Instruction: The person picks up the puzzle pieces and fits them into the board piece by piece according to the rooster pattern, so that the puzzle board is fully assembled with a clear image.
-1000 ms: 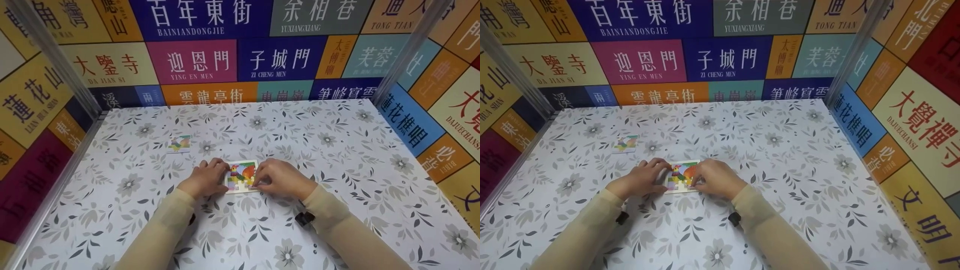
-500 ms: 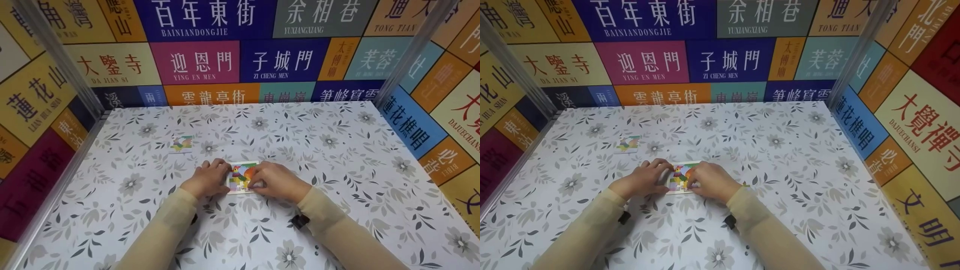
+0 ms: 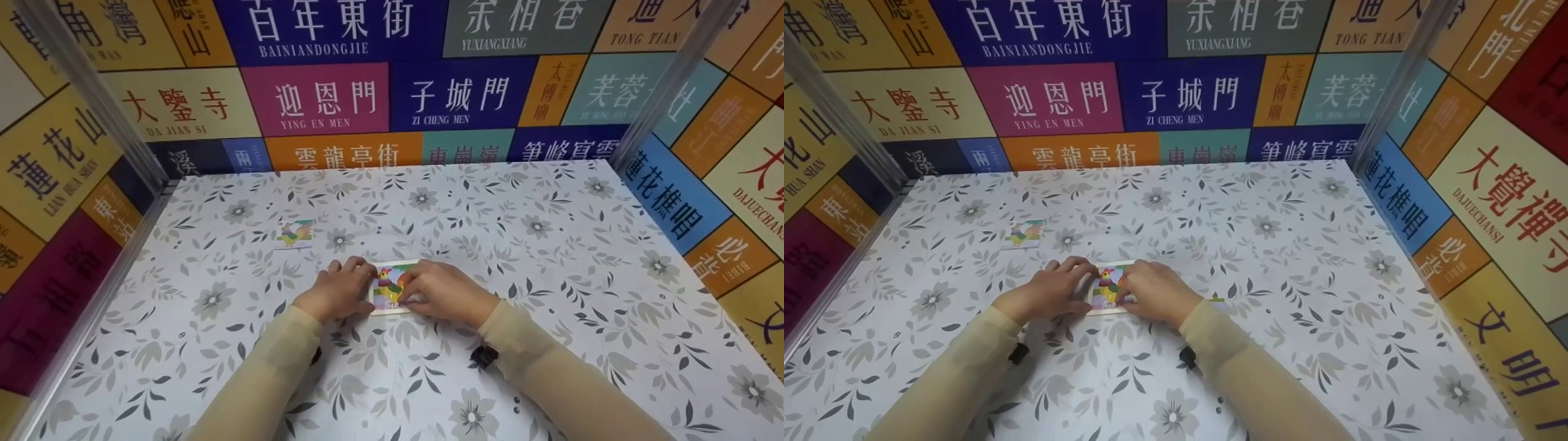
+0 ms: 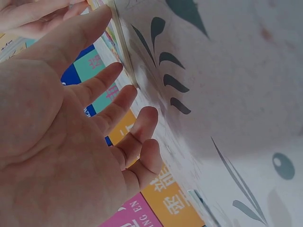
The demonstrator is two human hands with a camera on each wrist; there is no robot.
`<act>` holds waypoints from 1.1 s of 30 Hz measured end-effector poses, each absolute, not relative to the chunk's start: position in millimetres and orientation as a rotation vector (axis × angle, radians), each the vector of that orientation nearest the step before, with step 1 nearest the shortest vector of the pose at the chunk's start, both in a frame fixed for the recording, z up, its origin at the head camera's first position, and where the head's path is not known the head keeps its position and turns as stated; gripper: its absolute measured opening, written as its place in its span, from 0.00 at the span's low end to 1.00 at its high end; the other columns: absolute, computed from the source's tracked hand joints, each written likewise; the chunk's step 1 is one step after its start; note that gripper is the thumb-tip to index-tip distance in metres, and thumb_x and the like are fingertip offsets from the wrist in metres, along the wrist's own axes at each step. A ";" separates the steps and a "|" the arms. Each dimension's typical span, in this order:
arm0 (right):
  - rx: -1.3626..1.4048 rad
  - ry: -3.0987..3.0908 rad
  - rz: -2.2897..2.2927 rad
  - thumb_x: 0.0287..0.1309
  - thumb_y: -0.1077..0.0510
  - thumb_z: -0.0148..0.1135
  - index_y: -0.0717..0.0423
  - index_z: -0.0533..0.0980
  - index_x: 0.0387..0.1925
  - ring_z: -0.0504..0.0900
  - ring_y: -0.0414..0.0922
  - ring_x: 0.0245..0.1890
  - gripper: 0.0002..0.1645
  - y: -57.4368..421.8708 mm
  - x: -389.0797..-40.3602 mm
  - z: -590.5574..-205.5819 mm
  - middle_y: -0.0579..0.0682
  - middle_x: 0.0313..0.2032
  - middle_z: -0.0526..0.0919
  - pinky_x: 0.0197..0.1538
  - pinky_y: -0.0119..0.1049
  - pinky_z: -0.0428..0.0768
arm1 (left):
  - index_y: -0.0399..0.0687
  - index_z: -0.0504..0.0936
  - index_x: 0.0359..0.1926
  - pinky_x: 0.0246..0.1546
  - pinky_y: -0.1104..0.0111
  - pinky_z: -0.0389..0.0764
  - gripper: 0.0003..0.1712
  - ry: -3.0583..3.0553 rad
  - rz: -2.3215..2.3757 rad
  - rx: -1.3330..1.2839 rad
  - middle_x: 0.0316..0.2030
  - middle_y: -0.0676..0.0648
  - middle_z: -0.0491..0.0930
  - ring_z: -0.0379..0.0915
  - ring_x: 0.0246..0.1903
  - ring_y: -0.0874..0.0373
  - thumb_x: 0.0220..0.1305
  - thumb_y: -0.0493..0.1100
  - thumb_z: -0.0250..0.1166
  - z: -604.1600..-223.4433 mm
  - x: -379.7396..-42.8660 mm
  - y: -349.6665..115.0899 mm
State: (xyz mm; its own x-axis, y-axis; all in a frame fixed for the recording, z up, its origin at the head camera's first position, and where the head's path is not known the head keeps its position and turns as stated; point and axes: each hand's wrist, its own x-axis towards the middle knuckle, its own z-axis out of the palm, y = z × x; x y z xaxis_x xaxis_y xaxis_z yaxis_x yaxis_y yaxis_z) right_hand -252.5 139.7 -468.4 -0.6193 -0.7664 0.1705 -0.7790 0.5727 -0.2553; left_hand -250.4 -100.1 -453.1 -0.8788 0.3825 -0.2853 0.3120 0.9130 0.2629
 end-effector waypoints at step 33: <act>1.310 -2.799 0.567 0.59 0.58 0.72 0.45 0.90 0.39 0.82 0.44 0.49 0.08 147.6 -246.4 -466.4 0.44 0.48 0.85 0.56 0.42 0.80 | 0.55 0.70 0.70 0.66 0.40 0.68 0.37 2.735 0.316 0.510 0.72 0.44 0.65 0.64 0.65 0.40 0.63 0.55 0.73 -451.2 -249.5 -98.9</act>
